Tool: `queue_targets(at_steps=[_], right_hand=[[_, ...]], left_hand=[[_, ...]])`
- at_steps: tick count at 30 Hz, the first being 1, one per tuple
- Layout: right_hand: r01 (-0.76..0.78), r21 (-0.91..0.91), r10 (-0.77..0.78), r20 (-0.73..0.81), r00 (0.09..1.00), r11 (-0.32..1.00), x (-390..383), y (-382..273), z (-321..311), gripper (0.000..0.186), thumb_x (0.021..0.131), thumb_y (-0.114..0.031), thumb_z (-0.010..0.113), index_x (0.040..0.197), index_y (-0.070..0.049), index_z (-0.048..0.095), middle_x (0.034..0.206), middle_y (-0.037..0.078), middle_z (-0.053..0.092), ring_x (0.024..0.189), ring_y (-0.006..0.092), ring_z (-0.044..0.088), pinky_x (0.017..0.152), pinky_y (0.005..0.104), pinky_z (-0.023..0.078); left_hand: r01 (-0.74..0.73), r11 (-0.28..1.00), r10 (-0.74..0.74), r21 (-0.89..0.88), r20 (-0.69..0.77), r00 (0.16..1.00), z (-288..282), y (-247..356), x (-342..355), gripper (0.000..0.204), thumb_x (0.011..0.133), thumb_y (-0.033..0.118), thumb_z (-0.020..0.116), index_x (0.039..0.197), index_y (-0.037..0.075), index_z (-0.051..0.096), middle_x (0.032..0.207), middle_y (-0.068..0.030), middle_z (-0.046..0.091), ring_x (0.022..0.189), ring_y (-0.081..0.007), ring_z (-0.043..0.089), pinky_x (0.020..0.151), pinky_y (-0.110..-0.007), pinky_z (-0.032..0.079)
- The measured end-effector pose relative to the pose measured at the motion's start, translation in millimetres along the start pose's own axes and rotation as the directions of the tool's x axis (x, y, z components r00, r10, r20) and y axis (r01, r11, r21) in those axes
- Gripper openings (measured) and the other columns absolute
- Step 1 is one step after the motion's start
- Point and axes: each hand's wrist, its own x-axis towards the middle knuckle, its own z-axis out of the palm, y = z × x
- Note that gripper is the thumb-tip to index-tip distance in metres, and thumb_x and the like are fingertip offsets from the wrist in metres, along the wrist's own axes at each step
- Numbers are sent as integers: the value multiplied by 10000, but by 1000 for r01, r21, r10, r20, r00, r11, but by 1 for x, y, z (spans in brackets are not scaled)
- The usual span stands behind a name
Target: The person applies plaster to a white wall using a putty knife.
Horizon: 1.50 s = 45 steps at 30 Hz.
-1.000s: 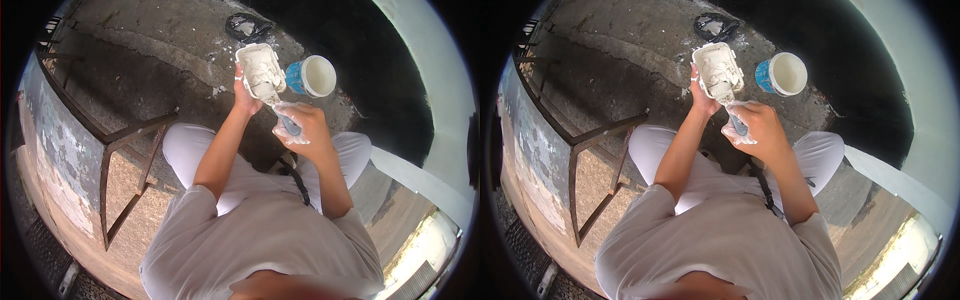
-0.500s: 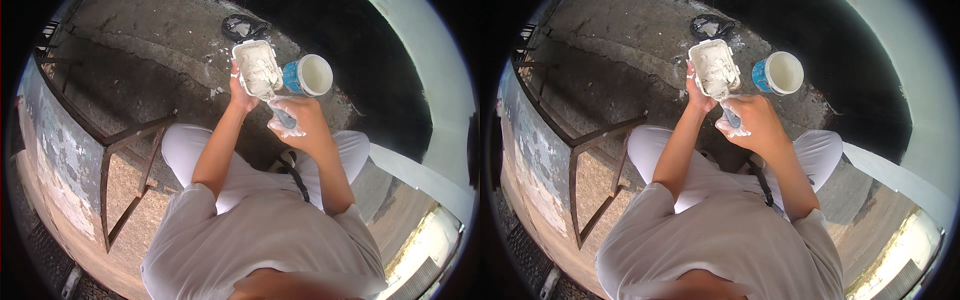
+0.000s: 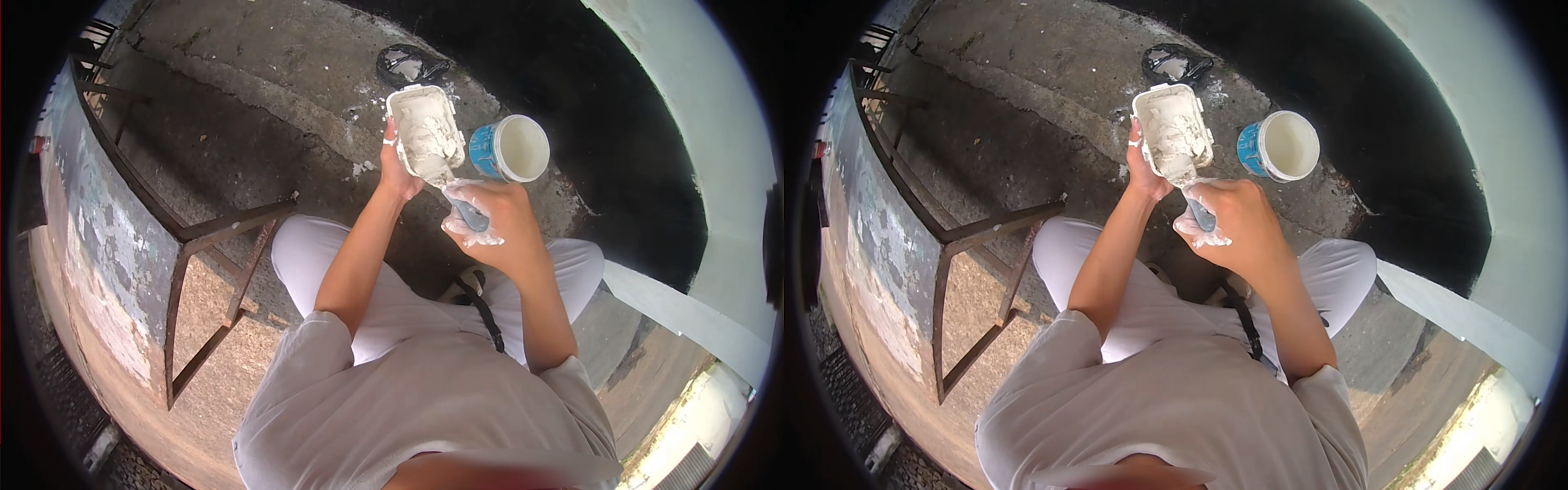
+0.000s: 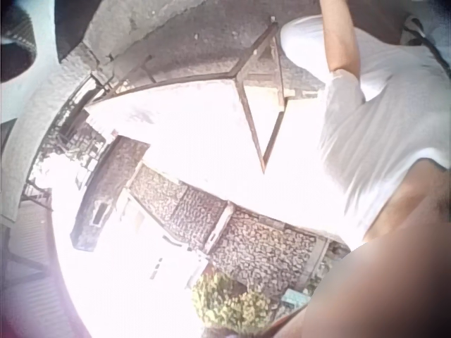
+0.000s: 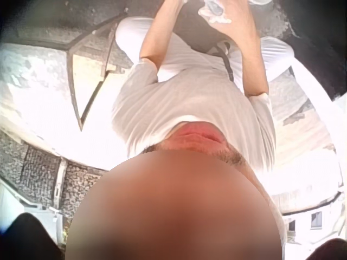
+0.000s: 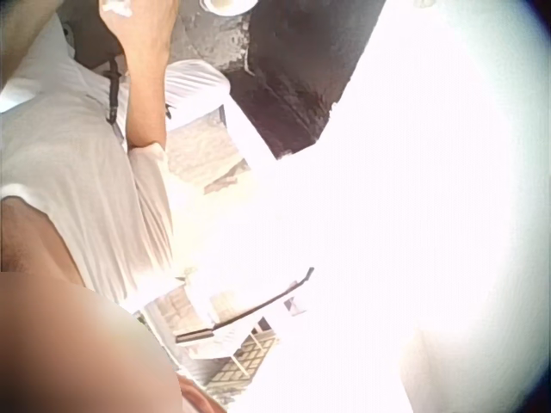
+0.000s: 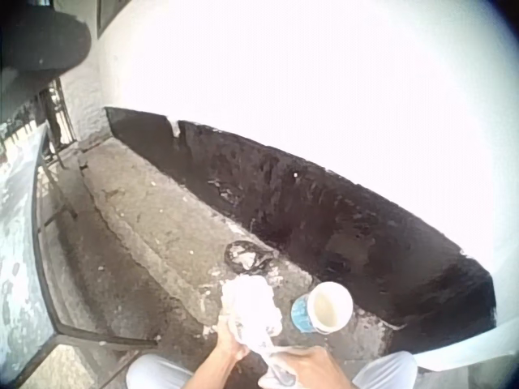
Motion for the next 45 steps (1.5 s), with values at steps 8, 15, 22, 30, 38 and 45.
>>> queue_targets(at_steps=[8, 15, 22, 30, 38, 45], right_hand=[[-15, 66, 17, -26, 1000, 998, -9, -20, 0, 253, 678, -99, 786, 866, 24, 670, 746, 190, 655, 656, 382, 652, 595, 404, 503], [-37, 1, 37, 9, 999, 999, -8, -36, -15, 336, 665, -27, 780, 988, 44, 716, 947, 198, 737, 790, 329, 735, 710, 335, 567], [-2, 0, 2, 16, 1000, 1000, 0, -15, -6, 324, 672, -24, 766, 986, 38, 720, 936, 189, 739, 774, 330, 731, 713, 336, 565], [7, -42, -6, 14, 1000, 999, -13, -26, -12, 338, 678, -20, 761, 1008, 35, 719, 969, 199, 734, 785, 336, 726, 721, 345, 567], [-30, -58, 28, -44, 999, 998, -19, -34, -7, 372, 680, -80, 780, 1025, 38, 708, 916, 184, 718, 772, 351, 699, 678, 383, 562], [-32, -22, 31, -53, 998, 999, -23, -30, -12, 366, 659, 21, 733, 1024, 4, 737, 1000, 177, 750, 787, 245, 758, 683, 295, 573]], left_hand=[[-11, 1000, 10, 25, 42, 999, 13, 23, -15, 852, 942, 719, 414, 1500, 77, 381, 1401, -157, 543, 1234, -324, 588, 1029, -498, 505], [-62, 996, 61, 61, 7, 998, 22, 27, -22, 881, 931, 738, 404, 1520, 85, 352, 1430, -160, 522, 1256, -348, 572, 1043, -510, 493], [-104, 994, 103, 19, 35, 994, 20, 29, -17, 845, 951, 704, 417, 1491, 55, 379, 1397, -153, 546, 1247, -314, 578, 1045, -488, 490], [-46, 998, 44, 41, 59, 997, 28, 23, -13, 921, 905, 766, 419, 1508, 73, 364, 1411, -167, 538, 1206, -356, 607, 994, -515, 533], [-19, 1000, 17, 10, 161, 987, 23, 24, -15, 896, 925, 735, 417, 1515, 64, 357, 1429, -177, 527, 1247, -349, 587, 1047, -518, 499], [3, 998, -8, 63, 76, 997, 15, 27, -14, 944, 888, 768, 451, 1513, 66, 363, 1422, -173, 531, 1207, -361, 608, 992, -522, 531]])
